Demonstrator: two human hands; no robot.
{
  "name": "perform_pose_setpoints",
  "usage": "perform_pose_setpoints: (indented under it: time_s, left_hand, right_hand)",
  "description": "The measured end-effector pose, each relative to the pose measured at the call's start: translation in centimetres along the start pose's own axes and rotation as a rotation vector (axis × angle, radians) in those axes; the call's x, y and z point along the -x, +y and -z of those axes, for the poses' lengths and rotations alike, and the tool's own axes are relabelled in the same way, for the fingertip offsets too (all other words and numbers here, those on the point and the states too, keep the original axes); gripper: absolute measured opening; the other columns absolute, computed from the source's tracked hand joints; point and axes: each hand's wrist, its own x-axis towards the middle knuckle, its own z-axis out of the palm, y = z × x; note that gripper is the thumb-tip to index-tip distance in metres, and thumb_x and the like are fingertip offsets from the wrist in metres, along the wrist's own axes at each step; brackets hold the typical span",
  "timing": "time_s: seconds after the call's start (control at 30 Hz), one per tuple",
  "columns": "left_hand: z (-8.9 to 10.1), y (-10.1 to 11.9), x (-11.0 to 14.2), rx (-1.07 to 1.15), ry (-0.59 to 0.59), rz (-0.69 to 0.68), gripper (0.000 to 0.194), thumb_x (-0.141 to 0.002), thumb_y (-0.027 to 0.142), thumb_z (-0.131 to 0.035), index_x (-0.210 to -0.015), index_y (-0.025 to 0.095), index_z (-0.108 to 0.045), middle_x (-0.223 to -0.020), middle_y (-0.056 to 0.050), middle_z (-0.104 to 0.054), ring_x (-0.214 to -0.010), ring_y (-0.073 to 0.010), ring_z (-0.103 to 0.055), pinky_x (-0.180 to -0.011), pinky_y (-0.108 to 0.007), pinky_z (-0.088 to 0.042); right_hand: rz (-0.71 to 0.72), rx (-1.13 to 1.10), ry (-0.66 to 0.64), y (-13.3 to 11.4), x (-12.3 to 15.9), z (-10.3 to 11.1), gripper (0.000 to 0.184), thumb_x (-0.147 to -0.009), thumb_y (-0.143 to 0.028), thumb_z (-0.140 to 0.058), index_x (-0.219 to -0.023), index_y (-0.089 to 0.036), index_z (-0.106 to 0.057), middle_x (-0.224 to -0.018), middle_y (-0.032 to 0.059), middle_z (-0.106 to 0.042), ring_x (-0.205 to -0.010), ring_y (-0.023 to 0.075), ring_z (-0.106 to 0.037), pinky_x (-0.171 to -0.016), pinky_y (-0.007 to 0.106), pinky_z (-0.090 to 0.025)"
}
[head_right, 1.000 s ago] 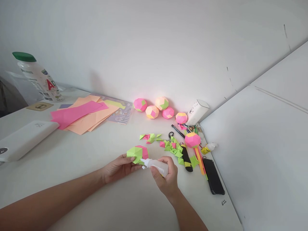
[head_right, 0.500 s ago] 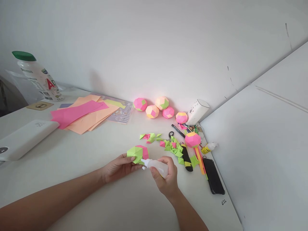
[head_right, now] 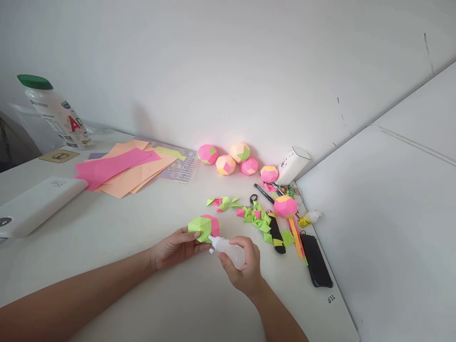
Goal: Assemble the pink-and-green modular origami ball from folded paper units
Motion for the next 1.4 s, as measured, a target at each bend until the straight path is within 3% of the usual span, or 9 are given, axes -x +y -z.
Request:
perform_pose_setpoints:
  time_s: [0.53, 1.03, 1.4]
  left_hand:
    - [0.2, 0.0, -0.1, -0.032, -0.015, -0.001, 0.019, -0.078, 0.015, -0.067, -0.096, 0.01, -0.069, -0.104, -0.013, -0.069, -0.107, -0.0256, -0.06, -0.105, -0.041, -0.039]
    - [0.0, 0.0, -0.2, -0.036, -0.008, -0.002, 0.017, -0.077, 0.016, -0.068, -0.093, 0.01, -0.069, -0.101, -0.012, -0.07, -0.105, -0.0258, -0.061, -0.104, -0.041, -0.04]
    - [0.0, -0.1, -0.1, -0.021, -0.022, 0.001, 0.015, -0.081, 0.012, -0.062, -0.095, 0.01, -0.069, -0.099, -0.011, -0.069, -0.1, -0.0226, -0.062, -0.102, -0.04, -0.041]
  right_hand:
    - [0.25, 0.089, -0.008, -0.7, 0.1, -0.2, 0.02, -0.077, -0.023, -0.063, -0.092, -0.026, -0.051, -0.066, -0.0011, -0.061, -0.056, 0.0181, -0.062, -0.049, 0.029, -0.048]
    - [0.241, 0.117, -0.034, -0.5, 0.4, -0.1, 0.014, -0.077, -0.025, -0.062, -0.086, -0.026, -0.052, -0.062, 0.0, -0.058, -0.056, 0.0196, -0.061, -0.048, 0.031, -0.048]
    - [0.285, 0.063, -0.081, -1.1, -0.1, -0.3, 0.018, -0.077, -0.02, -0.061, -0.086, -0.027, -0.048, -0.056, -0.0046, -0.046, -0.045, 0.0141, -0.042, -0.04, 0.027, -0.036]
